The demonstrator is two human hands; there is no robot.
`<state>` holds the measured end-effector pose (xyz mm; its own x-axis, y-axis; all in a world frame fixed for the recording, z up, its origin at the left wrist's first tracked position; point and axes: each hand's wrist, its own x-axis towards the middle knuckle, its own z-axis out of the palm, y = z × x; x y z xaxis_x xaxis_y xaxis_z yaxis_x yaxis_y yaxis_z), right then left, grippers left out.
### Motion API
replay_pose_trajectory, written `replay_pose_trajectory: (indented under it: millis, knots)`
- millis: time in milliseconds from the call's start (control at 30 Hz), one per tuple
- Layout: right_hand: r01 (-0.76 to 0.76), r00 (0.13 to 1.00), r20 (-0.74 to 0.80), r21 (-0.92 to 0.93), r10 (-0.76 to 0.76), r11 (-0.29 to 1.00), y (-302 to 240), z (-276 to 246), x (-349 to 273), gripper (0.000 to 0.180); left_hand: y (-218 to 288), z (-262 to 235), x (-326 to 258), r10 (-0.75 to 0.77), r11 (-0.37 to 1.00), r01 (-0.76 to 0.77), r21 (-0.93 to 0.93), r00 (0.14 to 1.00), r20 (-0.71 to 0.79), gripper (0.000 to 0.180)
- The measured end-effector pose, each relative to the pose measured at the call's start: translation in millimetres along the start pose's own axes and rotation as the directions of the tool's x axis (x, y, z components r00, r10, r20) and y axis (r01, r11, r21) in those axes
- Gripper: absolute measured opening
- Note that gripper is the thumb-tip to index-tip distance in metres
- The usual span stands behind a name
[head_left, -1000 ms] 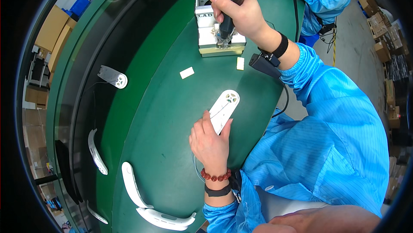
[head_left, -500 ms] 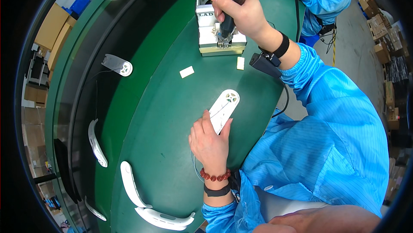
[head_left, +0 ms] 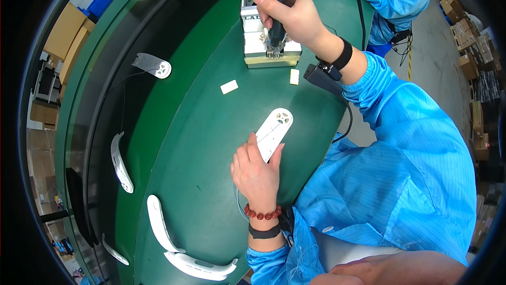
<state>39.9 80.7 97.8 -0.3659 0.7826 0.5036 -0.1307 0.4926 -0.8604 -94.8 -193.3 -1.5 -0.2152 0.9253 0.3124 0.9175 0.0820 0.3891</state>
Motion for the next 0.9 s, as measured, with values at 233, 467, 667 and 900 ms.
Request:
replay_pose_trajectory:
  millis: [233,467,667,900]
  knots:
    - [-0.185,0.98,0.072,0.008,0.184,0.983,4,8,-13,0.022,1,-2,2,0.011,1.0,-0.011,0.018,1.0,-0.004,0.067]
    - [-0.249,0.964,0.176,0.324,0.2,0.913,-22,13,-76,0.017,2,-2,3,0.002,1.0,-0.002,0.019,1.0,-0.003,0.067]
    - [-0.263,0.936,0.324,0.386,0.138,0.884,-43,15,-109,0.019,7,-5,5,-0.025,1.0,0.025,0.009,1.0,0.016,0.066]
    - [-0.312,0.921,0.343,0.371,0.182,0.875,-30,17,-109,0.02,13,-11,13,-0.051,0.999,0.05,0.017,0.997,0.059,0.067]
